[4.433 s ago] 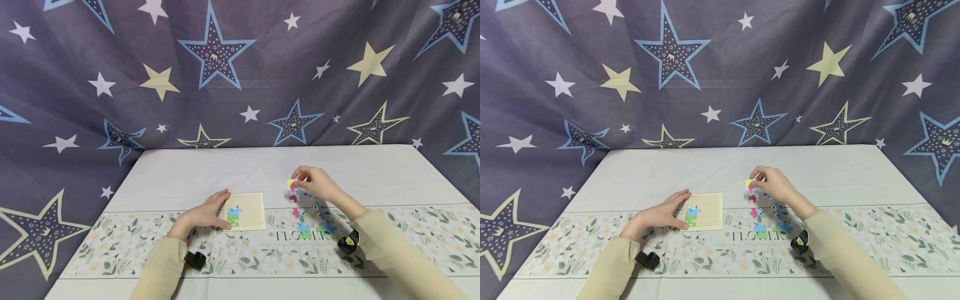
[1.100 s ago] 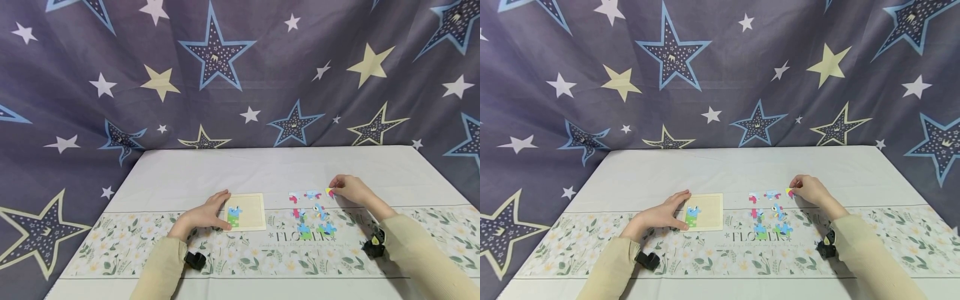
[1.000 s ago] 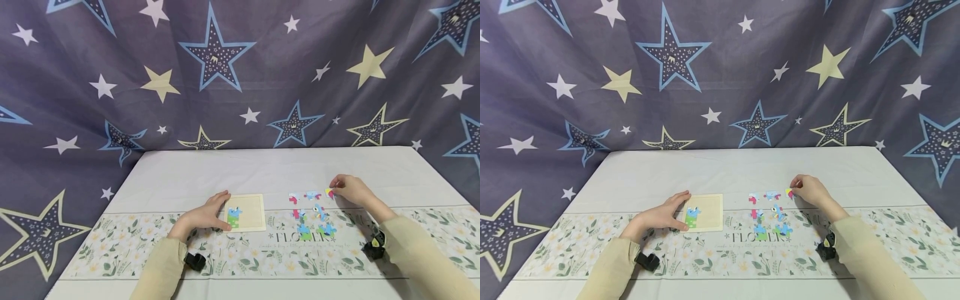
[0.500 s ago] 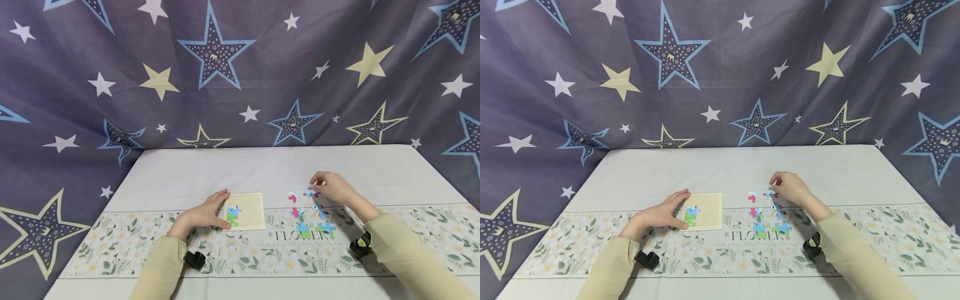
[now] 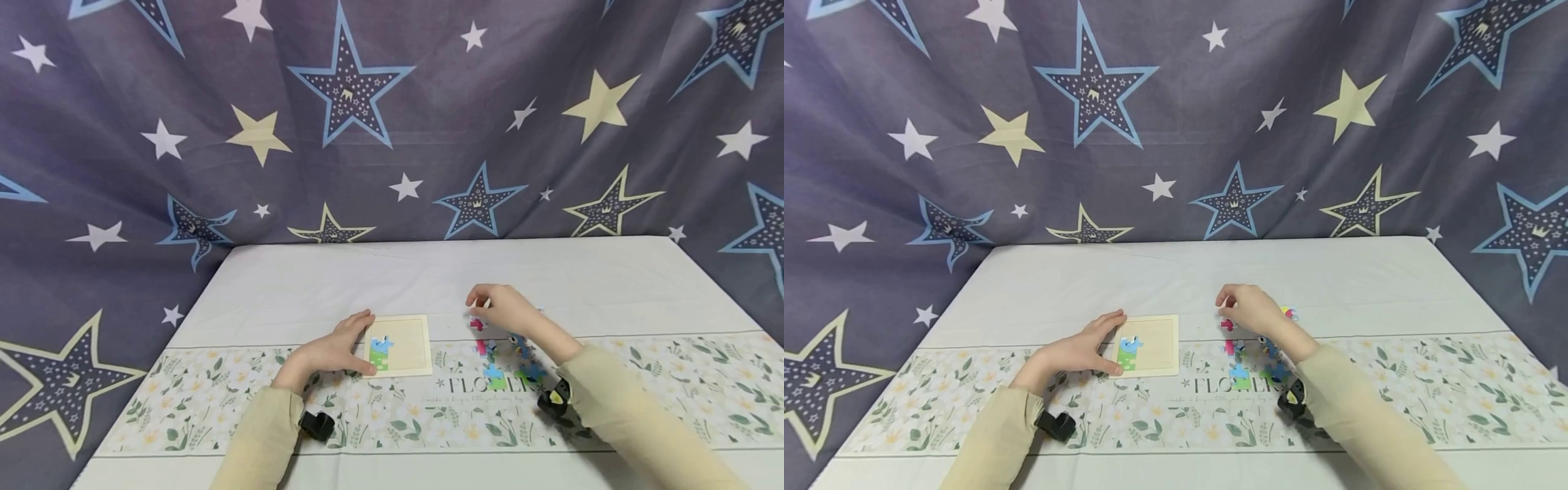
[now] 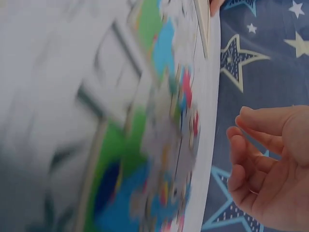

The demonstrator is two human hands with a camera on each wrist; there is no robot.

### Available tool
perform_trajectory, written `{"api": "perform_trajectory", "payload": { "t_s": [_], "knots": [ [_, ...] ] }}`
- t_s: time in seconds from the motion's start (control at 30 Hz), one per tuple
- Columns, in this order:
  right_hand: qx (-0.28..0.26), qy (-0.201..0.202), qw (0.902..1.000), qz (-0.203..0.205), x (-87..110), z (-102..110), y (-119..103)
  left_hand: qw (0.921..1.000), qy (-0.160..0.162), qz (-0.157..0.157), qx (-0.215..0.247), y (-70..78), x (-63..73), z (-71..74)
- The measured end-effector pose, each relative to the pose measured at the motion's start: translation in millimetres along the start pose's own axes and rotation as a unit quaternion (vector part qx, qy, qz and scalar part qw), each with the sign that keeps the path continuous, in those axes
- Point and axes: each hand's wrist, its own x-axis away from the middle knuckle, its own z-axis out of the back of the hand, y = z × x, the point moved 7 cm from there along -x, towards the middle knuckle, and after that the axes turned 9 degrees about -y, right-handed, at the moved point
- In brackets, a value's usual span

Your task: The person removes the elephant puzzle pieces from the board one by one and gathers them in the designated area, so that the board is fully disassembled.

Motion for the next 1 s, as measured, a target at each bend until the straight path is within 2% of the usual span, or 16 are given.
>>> {"api": "perform_trajectory", "payload": {
  "t_s": [0.47,0.73,1.0],
  "knots": [
    [0.011,-0.010,0.9995,0.029,-21.7,-25,-45,1.0000,-0.002,-0.002,-0.003,2.1,0.1,1.5],
    [0.002,-0.031,0.9977,0.060,-25.9,-42,-69,1.0000,-0.004,0.003,-0.002,-1.1,0.5,-1.7],
    [0.014,-0.046,0.9979,0.044,-34.0,-55,-81,1.0000,-0.001,0.002,-0.002,-2.0,-0.9,-1.2]
  ]
}}
